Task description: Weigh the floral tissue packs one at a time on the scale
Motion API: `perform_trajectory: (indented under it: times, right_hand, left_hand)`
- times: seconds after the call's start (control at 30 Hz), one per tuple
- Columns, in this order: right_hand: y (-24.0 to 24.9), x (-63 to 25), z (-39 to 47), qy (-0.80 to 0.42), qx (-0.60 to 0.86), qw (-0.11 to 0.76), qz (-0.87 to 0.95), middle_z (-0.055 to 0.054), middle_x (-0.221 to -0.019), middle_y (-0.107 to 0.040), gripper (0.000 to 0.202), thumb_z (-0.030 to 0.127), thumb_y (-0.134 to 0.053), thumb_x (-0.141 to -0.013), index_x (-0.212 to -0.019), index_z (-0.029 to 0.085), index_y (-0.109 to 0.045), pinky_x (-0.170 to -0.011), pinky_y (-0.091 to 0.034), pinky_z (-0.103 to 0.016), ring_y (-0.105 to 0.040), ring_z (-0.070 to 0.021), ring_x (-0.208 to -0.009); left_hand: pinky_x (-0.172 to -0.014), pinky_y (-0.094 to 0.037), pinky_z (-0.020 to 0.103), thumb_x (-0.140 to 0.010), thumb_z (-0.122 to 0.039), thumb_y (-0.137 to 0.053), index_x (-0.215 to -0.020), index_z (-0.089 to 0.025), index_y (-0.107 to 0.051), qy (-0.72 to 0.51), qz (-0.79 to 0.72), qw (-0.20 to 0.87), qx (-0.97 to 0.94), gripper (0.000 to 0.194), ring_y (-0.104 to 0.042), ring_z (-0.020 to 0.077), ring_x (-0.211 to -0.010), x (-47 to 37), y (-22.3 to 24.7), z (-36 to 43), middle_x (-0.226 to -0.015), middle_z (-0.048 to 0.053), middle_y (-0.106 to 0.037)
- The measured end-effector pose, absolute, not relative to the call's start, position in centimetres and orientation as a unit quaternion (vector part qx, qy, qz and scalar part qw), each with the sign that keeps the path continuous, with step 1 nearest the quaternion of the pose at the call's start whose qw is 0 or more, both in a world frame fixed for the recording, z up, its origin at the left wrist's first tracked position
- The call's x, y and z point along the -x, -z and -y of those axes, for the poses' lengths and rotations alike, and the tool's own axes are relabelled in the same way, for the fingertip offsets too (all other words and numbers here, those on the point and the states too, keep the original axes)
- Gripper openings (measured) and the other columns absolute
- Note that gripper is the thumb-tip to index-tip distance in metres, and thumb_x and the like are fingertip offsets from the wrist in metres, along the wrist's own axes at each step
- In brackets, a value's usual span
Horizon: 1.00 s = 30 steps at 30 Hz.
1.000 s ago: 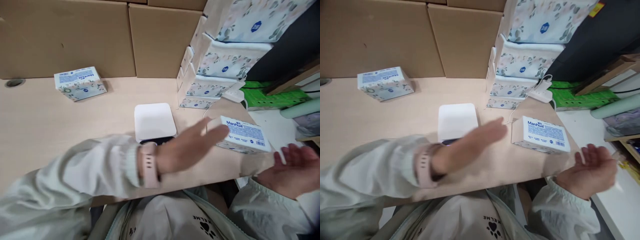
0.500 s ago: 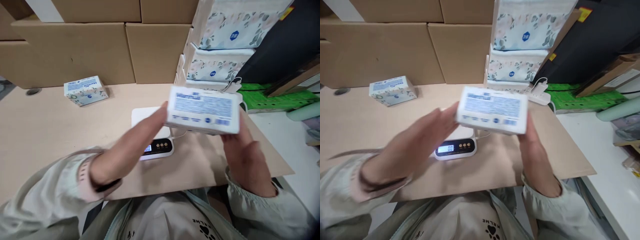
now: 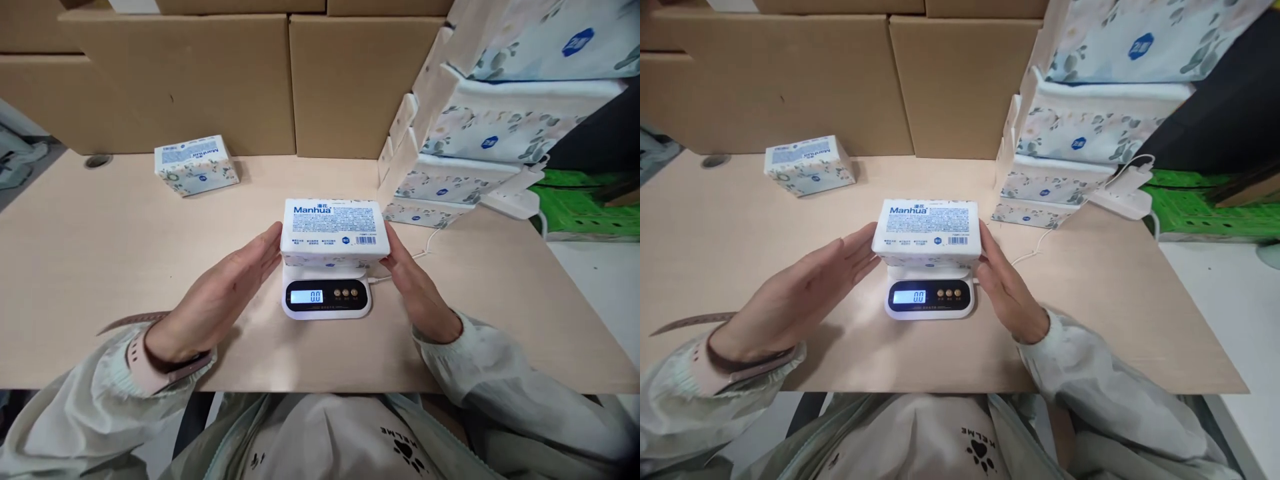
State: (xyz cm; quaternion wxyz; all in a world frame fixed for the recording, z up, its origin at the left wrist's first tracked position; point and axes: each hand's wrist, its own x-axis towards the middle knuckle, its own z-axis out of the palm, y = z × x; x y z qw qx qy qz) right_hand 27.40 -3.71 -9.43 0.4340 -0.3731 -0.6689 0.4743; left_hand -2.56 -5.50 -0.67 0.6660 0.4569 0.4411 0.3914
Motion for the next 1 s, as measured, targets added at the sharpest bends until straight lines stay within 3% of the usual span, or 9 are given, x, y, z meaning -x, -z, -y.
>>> perform_trajectory:
  times: [0.1, 0.17, 0.27, 0.33, 0.67, 1.0]
  right_hand:
    - [10.5, -28.0, 3.9, -0.4, 0.387, 0.487, 0.673, 0.011, -0.184, -0.033, 0.065, 0.055, -0.054, -0.111, -0.172, 0.054, -0.032, -0.139, -0.039, -0.058, -0.034, -0.0286, -0.172]
    - [11.1, -28.5, 3.8, -0.352, 0.419, 0.534, 0.645, 0.007, -0.179, -0.044, 0.061, 0.057, -0.058, -0.108, -0.167, 0.054, -0.044, -0.134, -0.044, -0.061, -0.044, -0.0324, -0.167]
    - [11.6, -29.0, 3.3, -0.302, 0.461, 0.619, 0.559, -0.004, -0.162, -0.065, 0.05, 0.055, -0.06, -0.107, -0.155, 0.046, -0.064, -0.124, -0.052, -0.065, -0.068, -0.0343, -0.144]
    - [11.6, -29.1, 3.0, -0.286, 0.462, 0.66, 0.518, -0.008, -0.151, -0.072, 0.046, 0.05, -0.062, -0.105, -0.148, 0.039, -0.072, -0.119, -0.055, -0.065, -0.075, -0.0324, -0.129]
    - [10.3, -27.8, 2.8, -0.206, 0.438, 0.752, 0.447, -0.007, -0.102, -0.088, 0.043, 0.046, -0.053, -0.1, -0.104, 0.025, -0.09, -0.088, -0.065, -0.048, -0.082, -0.0247, -0.09]
    - [8.3, -26.2, 3.3, -0.106, 0.467, 0.75, 0.456, -0.006, -0.091, -0.084, 0.016, 0.031, -0.073, -0.088, -0.093, 0.024, -0.088, -0.075, -0.06, -0.048, -0.077, -0.0266, -0.082]
  left_hand:
    - [-0.147, -0.008, 0.054, -0.11, -0.069, -0.051, -0.174, -0.032, -0.045, -0.415, -0.466, 0.622, -0.473, 0.074, -0.007, 0.0326, -0.176, 3.6, 2.7, 4.7, -0.184, -0.006, -0.029]
    - [-0.146, -0.006, 0.053, -0.109, -0.072, -0.047, -0.176, -0.031, -0.038, -0.44, -0.469, 0.599, -0.477, 0.079, -0.006, 0.0301, -0.176, 4.3, 4.2, 4.3, -0.185, -0.005, -0.026]
    - [-0.146, -0.007, 0.05, -0.109, -0.075, -0.044, -0.178, -0.03, -0.032, -0.455, -0.467, 0.597, -0.466, 0.083, -0.008, 0.0265, -0.177, 5.2, 6.0, 4.1, -0.185, -0.004, -0.025]
    - [-0.146, -0.007, 0.049, -0.11, -0.075, -0.043, -0.178, -0.03, -0.032, -0.454, -0.469, 0.603, -0.459, 0.083, -0.009, 0.0255, -0.176, 5.5, 6.4, 4.2, -0.185, -0.004, -0.025]
    - [-0.146, -0.008, 0.049, -0.112, -0.072, -0.04, -0.176, -0.029, -0.039, -0.466, -0.458, 0.611, -0.448, 0.077, -0.014, 0.026, -0.176, 5.1, 6.1, 4.6, -0.183, -0.004, -0.034]
    - [-0.146, -0.011, 0.051, -0.111, -0.071, -0.041, -0.174, -0.027, -0.042, -0.47, -0.463, 0.6, -0.452, 0.077, -0.014, 0.0288, -0.176, 4.7, 5.6, 4.9, -0.183, 0.0, -0.032]
